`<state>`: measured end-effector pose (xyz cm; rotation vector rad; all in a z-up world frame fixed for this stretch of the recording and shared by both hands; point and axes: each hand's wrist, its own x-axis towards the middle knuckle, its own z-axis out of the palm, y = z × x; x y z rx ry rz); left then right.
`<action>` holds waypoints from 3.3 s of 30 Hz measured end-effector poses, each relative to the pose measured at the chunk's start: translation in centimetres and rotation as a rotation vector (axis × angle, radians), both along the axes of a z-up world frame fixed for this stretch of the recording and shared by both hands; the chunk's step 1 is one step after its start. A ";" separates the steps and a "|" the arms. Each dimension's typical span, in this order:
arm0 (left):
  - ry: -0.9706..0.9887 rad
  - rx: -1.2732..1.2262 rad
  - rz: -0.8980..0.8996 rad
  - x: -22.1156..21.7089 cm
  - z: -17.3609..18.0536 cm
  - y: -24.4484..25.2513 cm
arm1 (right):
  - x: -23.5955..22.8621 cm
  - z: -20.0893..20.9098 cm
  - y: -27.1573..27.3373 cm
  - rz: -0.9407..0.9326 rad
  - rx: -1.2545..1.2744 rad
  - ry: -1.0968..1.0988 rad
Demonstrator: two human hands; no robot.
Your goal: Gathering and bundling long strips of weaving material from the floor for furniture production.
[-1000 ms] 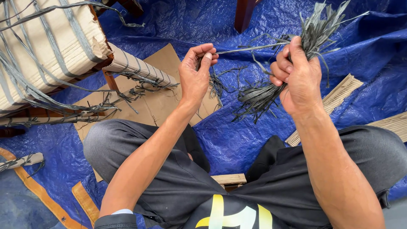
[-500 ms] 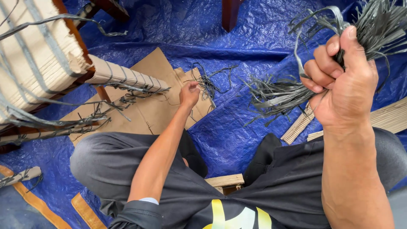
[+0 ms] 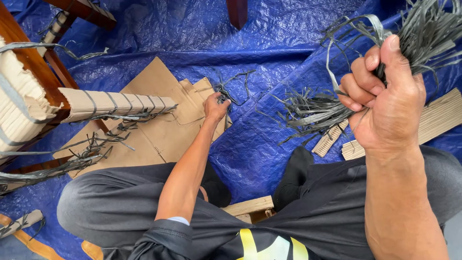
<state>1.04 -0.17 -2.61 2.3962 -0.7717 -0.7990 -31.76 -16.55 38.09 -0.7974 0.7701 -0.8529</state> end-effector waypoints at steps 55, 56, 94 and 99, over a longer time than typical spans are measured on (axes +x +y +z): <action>-0.331 0.058 -0.551 6.4 6.8 -14.7 | 1.8 -2.4 0.2 -0.124 0.236 -0.078; -0.327 0.062 -0.553 6.7 6.1 -14.7 | 1.9 -2.4 0.1 -0.125 0.241 -0.075; -0.247 0.062 -0.202 7.2 -0.4 -5.2 | 3.7 -4.2 0.6 -0.206 0.158 -0.056; -0.274 0.092 -0.232 7.6 0.1 -4.9 | 4.2 -4.4 0.4 -0.178 0.128 -0.029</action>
